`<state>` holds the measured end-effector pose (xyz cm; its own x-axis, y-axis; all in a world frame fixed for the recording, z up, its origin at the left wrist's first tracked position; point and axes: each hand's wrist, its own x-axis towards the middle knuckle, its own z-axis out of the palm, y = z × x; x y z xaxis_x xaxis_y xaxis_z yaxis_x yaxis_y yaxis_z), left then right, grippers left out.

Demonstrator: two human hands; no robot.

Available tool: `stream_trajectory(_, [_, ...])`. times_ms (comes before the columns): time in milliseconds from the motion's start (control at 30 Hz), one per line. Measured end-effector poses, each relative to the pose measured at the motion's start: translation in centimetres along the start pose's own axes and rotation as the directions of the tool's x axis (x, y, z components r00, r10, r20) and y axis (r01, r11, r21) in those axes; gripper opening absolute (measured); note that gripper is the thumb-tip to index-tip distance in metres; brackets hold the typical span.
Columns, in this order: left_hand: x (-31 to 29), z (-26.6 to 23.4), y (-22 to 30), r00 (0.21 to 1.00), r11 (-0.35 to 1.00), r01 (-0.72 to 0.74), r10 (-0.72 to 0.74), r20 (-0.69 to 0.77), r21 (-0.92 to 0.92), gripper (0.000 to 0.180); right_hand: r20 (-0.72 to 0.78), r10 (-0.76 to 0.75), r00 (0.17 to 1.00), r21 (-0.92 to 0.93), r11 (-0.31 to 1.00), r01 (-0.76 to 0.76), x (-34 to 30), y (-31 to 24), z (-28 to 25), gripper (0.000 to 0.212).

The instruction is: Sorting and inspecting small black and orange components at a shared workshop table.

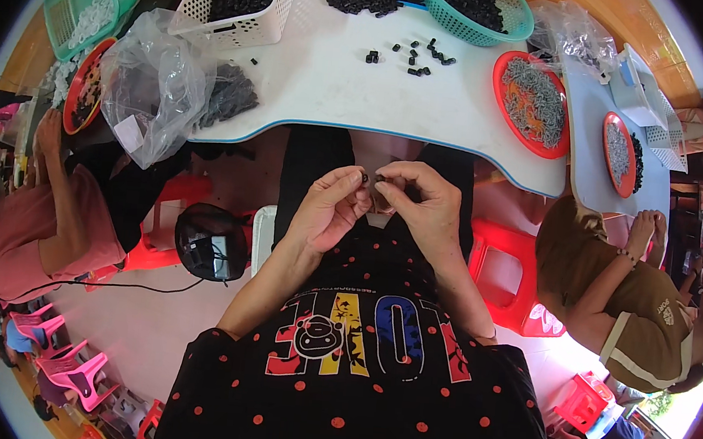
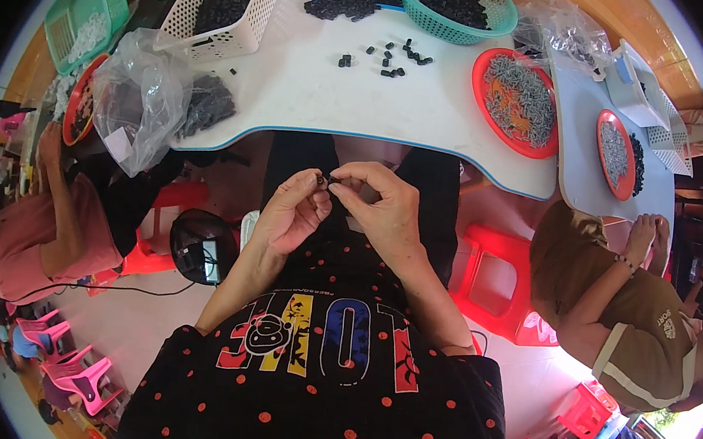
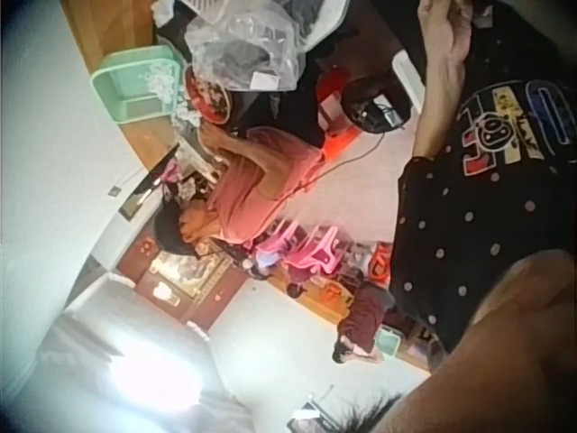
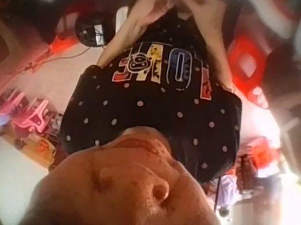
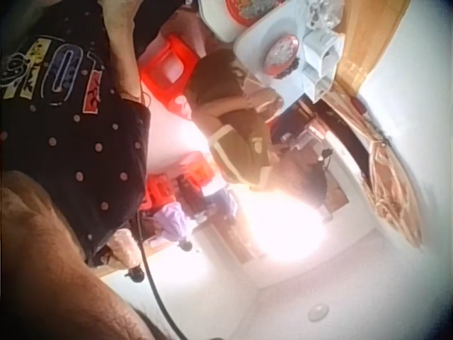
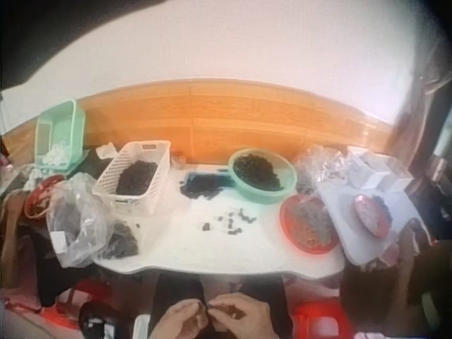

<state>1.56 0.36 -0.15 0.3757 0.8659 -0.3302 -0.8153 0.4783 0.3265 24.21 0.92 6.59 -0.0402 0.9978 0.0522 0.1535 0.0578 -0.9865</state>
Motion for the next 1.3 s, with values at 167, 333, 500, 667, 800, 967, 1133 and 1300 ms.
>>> stream_trajectory(167, [-0.2,-0.3,0.0,0.999,0.998,0.037,-0.036,-0.005,0.049,0.017,0.035,-0.003,0.999,-0.101,0.995,0.007,-0.2,-0.6,0.6,0.025])
stream_trajectory(333, [-0.2,-0.4,0.0,0.996,0.995,-0.021,0.029,-0.084,0.093,0.017,0.058,-0.344,0.937,-0.269,0.899,0.347,0.3,-0.1,1.1,0.019])
stream_trajectory(500, [-0.1,-0.7,-0.3,0.988,0.990,-0.054,0.072,-0.134,0.132,0.016,0.103,-0.410,0.906,-0.350,0.838,0.419,0.1,0.4,1.6,0.018])
stream_trajectory(667, [-0.3,-0.7,-0.2,0.986,0.994,-0.034,0.050,-0.157,0.104,0.016,0.093,-0.304,0.948,-0.264,0.911,0.318,0.0,0.9,1.3,0.018])
stream_trajectory(800, [-0.4,-1.3,0.2,0.993,0.986,0.056,-0.038,-0.115,0.156,0.016,0.131,-0.089,0.987,-0.130,0.986,0.106,0.2,0.6,0.0,0.028])
stream_trajectory(967, [-0.6,-1.9,1.1,0.989,0.970,0.147,-0.138,-0.056,0.196,0.020,0.294,0.121,0.948,-0.181,0.981,-0.069,1.1,0.0,-1.9,0.042])
stream_trajectory(1133, [-0.3,-3.1,0.9,0.972,0.935,0.232,-0.234,-0.026,0.268,0.039,0.499,0.013,0.866,-0.159,0.984,0.076,0.9,1.6,-2.4,0.049])
stream_trajectory(1300, [0.0,-4.1,1.8,0.942,0.885,0.302,-0.334,0.031,0.356,0.046,0.521,0.021,0.853,-0.141,0.988,0.063,-0.2,2.8,-2.1,0.045])
